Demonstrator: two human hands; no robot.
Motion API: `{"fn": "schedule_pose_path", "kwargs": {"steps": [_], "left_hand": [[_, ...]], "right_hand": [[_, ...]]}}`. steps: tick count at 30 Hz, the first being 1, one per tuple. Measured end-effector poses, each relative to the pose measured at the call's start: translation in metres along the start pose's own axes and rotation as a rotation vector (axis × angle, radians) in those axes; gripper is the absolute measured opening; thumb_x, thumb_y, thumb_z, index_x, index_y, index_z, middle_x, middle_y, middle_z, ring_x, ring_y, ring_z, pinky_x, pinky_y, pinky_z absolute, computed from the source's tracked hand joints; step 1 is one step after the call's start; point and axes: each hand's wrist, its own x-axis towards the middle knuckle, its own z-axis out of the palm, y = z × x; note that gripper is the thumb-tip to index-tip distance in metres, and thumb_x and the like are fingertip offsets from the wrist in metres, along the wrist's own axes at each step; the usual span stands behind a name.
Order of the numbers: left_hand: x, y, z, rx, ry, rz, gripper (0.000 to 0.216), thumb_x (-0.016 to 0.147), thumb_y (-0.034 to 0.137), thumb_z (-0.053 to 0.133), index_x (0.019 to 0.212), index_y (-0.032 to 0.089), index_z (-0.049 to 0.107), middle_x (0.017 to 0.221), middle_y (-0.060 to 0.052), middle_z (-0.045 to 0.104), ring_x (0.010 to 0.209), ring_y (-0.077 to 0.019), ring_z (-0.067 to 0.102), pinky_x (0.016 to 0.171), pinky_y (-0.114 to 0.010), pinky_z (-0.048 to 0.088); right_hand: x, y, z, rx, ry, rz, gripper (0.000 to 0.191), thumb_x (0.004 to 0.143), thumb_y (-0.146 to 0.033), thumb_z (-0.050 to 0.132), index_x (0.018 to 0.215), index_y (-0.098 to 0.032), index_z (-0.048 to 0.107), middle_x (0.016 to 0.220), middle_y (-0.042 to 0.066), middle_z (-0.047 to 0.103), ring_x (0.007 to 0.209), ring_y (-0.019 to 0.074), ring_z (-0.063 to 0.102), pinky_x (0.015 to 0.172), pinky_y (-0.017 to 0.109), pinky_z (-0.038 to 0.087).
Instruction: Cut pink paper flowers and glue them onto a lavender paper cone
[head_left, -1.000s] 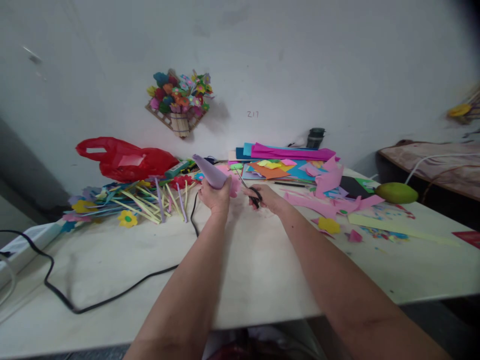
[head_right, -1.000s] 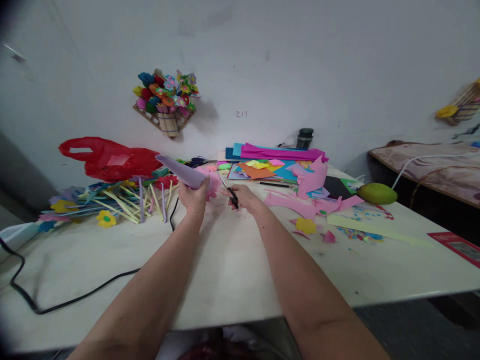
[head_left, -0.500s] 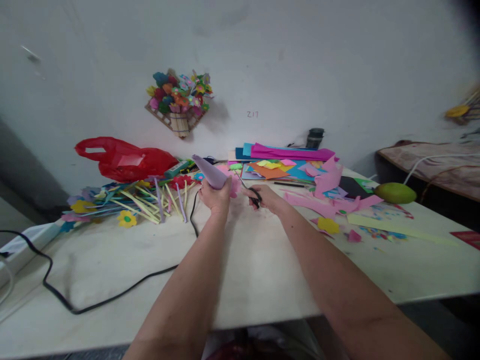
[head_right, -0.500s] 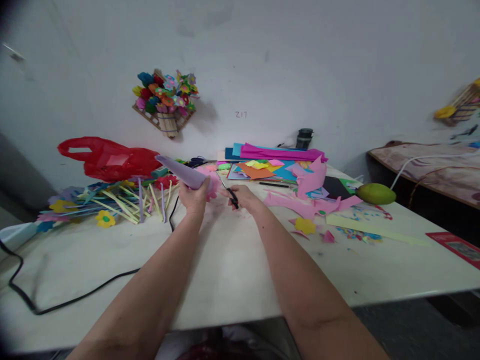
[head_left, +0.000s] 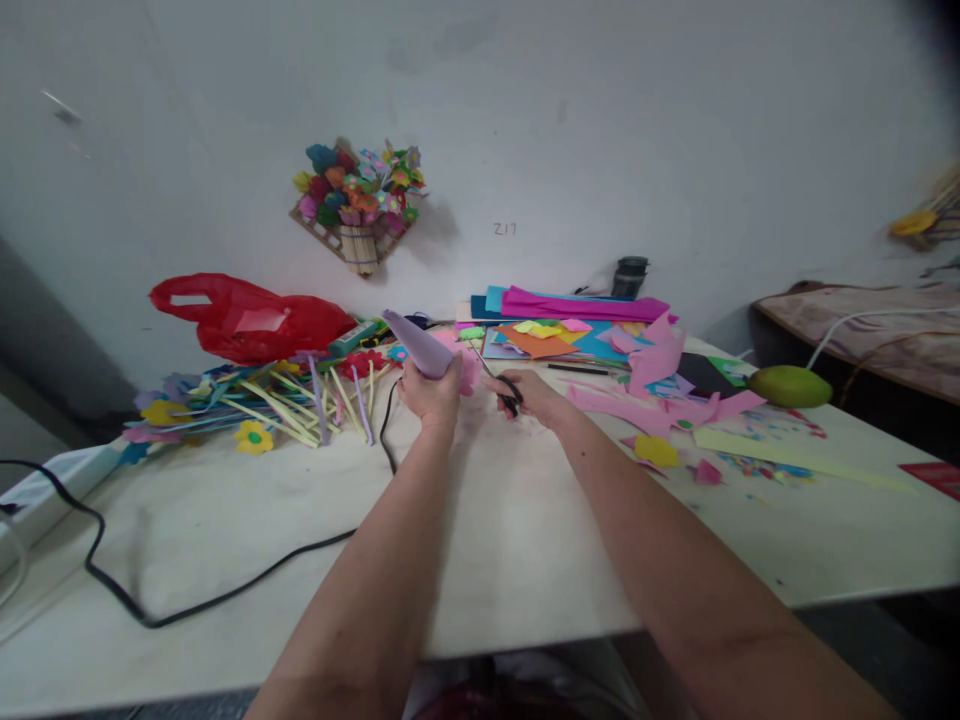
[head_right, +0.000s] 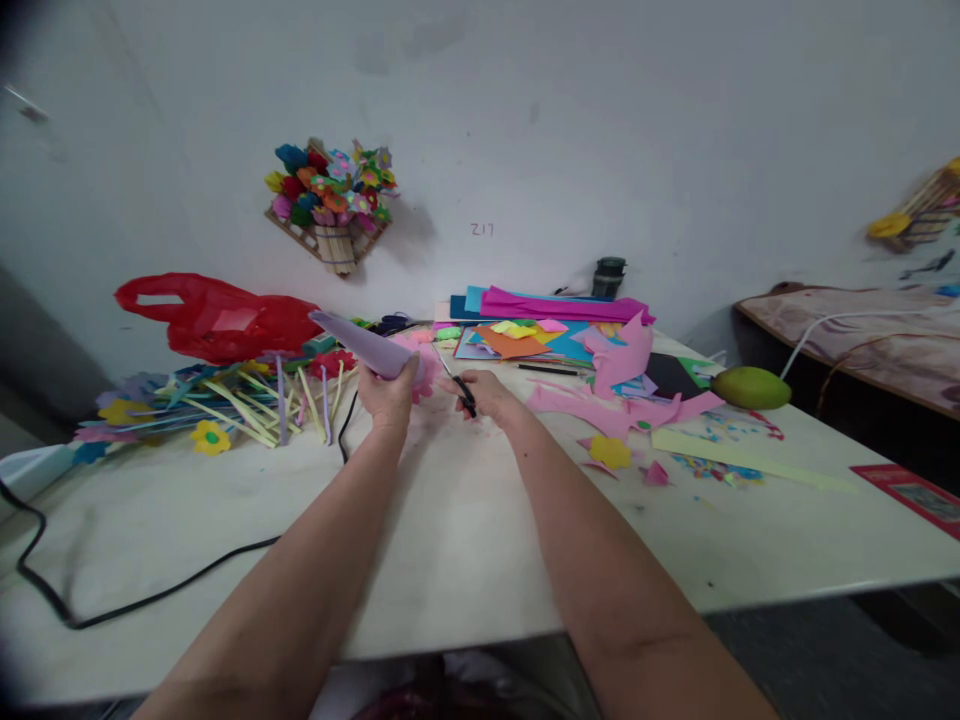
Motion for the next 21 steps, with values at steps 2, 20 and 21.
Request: {"fn": "schedule_pose_path", "kwargs": {"steps": [2, 20, 21], "left_hand": [[-0.001, 0.003, -0.001, 0.019, 0.030, -0.032, 0.058, 0.059, 0.048, 0.076, 0.107, 0.022, 0.057, 0.102, -0.008, 0.068, 0.099, -0.0287, 0.065, 0.086, -0.040, 0.048], [-0.004, 0.013, -0.004, 0.057, 0.015, -0.081, 0.057, 0.060, 0.046, 0.075, 0.108, 0.022, 0.057, 0.104, -0.008, 0.068, 0.101, -0.0276, 0.064, 0.088, -0.038, 0.048], [-0.004, 0.013, -0.004, 0.057, 0.014, -0.082, 0.057, 0.060, 0.046, 0.075, 0.108, 0.022, 0.057, 0.104, -0.008, 0.068, 0.102, -0.0275, 0.064, 0.088, -0.038, 0.048]], "right_hand": [[-0.001, -0.001, 0.000, -0.002, 0.001, 0.002, 0.030, 0.081, -0.041, 0.070, 0.072, -0.015, 0.057, 0.048, -0.002, 0.058, 0.034, 0.0074, 0.048, 0.036, 0.019, 0.036], [0.001, 0.001, 0.003, -0.013, 0.034, -0.048, 0.030, 0.082, -0.038, 0.070, 0.069, -0.015, 0.056, 0.046, -0.003, 0.056, 0.033, 0.0069, 0.047, 0.034, 0.017, 0.036], [0.001, 0.001, 0.003, -0.009, 0.036, -0.046, 0.030, 0.082, -0.038, 0.070, 0.070, -0.015, 0.056, 0.045, -0.003, 0.056, 0.034, 0.0070, 0.047, 0.034, 0.017, 0.036]]}}
